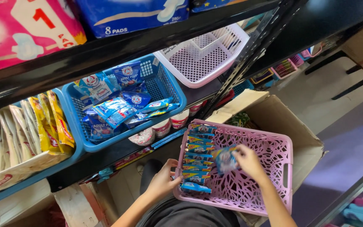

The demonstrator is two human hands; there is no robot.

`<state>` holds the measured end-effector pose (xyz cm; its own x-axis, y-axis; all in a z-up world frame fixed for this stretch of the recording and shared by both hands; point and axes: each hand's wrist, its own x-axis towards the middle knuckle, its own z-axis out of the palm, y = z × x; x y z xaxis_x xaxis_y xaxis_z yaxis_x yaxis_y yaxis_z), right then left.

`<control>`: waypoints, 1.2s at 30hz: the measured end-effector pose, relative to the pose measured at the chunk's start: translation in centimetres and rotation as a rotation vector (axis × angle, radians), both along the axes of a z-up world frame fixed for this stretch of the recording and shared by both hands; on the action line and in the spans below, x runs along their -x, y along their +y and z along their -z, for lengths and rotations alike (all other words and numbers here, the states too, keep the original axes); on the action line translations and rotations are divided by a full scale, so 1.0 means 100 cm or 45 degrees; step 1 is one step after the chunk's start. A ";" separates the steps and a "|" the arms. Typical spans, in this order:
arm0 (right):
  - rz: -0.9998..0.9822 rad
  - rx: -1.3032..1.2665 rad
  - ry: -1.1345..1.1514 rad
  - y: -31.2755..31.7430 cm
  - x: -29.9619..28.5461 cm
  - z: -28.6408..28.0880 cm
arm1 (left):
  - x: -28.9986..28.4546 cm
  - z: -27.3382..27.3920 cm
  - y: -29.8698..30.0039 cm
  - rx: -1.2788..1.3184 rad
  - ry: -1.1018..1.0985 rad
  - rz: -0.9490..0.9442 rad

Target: Stock small blue packets of detergent or cleaner into a pink basket and then onto store shelves.

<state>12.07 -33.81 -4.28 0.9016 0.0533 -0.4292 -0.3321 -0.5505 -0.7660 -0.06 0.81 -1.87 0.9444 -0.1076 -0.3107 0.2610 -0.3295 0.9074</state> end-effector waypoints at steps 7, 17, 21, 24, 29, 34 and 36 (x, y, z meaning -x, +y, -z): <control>0.068 -0.100 -0.749 0.010 -0.022 0.020 | -0.001 -0.006 0.000 -0.005 0.005 -0.028; 0.338 -0.262 -0.723 0.016 -0.022 0.035 | 0.000 -0.014 0.002 -0.086 -0.022 -0.030; 0.329 -0.138 -0.533 0.005 -0.026 0.043 | 0.000 -0.008 0.002 -0.140 -0.290 -0.068; 0.400 -0.399 -0.428 -0.001 -0.036 0.056 | -0.003 -0.027 0.004 -0.286 -0.556 -0.093; 0.396 -0.420 -0.360 -0.001 -0.042 0.055 | -0.006 -0.052 0.001 -0.285 -0.509 -0.050; 0.427 -0.413 -0.355 0.006 -0.044 0.062 | -0.003 -0.027 -0.002 -0.279 -0.533 -0.029; 0.428 -0.478 -0.348 0.010 -0.040 0.061 | -0.002 -0.020 -0.002 -0.177 -0.345 -0.032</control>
